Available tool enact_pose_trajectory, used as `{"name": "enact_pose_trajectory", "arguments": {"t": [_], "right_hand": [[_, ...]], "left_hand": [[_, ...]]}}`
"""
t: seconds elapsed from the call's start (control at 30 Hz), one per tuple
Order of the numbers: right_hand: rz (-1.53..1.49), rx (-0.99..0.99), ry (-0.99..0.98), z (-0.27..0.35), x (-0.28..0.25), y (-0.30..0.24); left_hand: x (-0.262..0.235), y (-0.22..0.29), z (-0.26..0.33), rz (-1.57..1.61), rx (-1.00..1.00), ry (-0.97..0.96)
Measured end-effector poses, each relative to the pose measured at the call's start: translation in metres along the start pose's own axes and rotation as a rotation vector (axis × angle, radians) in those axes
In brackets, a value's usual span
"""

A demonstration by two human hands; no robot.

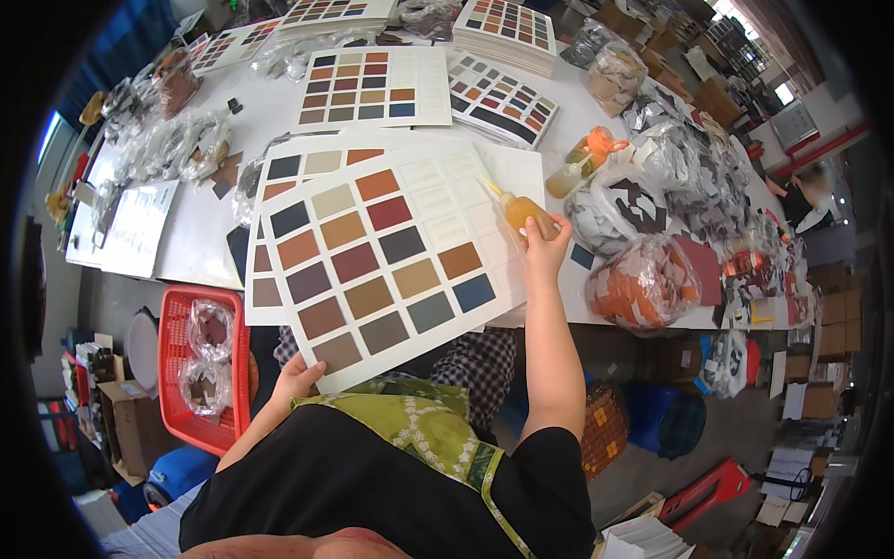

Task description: Checking and applying adhesive to swatch cards on a factory assembly line.

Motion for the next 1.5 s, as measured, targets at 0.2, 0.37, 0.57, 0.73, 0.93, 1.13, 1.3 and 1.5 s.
{"name": "enact_pose_trajectory", "arguments": {"t": [0.2, 0.37, 0.57, 0.73, 0.93, 1.13, 1.3, 1.5], "right_hand": [[0.178, -0.134, -0.052, 0.003, -0.004, 0.010], [-0.029, 0.026, -0.090, 0.018, -0.002, 0.005], [0.295, -0.286, 0.024, 0.000, -0.035, 0.025], [0.022, 0.029, -0.120, 0.032, -0.014, 0.011], [-0.081, 0.005, -0.029, 0.038, -0.044, 0.000], [0.121, -0.136, 0.006, 0.041, -0.052, 0.011], [-0.038, 0.030, -0.124, 0.055, -0.045, 0.010], [0.045, -0.032, 0.019, 0.051, -0.069, 0.008]], "left_hand": [[0.002, 0.001, -0.001, -0.004, -0.006, -0.001], [-0.001, 0.001, -0.001, 0.013, 0.007, 0.025], [0.007, 0.010, 0.001, 0.006, 0.012, 0.009], [0.002, 0.007, 0.000, -0.018, 0.042, 0.021], [0.007, 0.014, 0.004, 0.017, 0.005, 0.032], [0.005, 0.012, 0.000, -0.001, -0.006, 0.049], [0.004, 0.011, 0.001, -0.003, -0.036, 0.049], [0.003, 0.013, 0.000, -0.015, -0.001, 0.029]]}}
Point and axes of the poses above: each hand's wrist, its own z-axis away from the middle knuckle, its own x-axis out of the palm, y = z × x, the point moved 6 cm from there along -z, towards the middle knuckle, and after that the axes turned 2 degrees about -x, right-handed, at the moved point
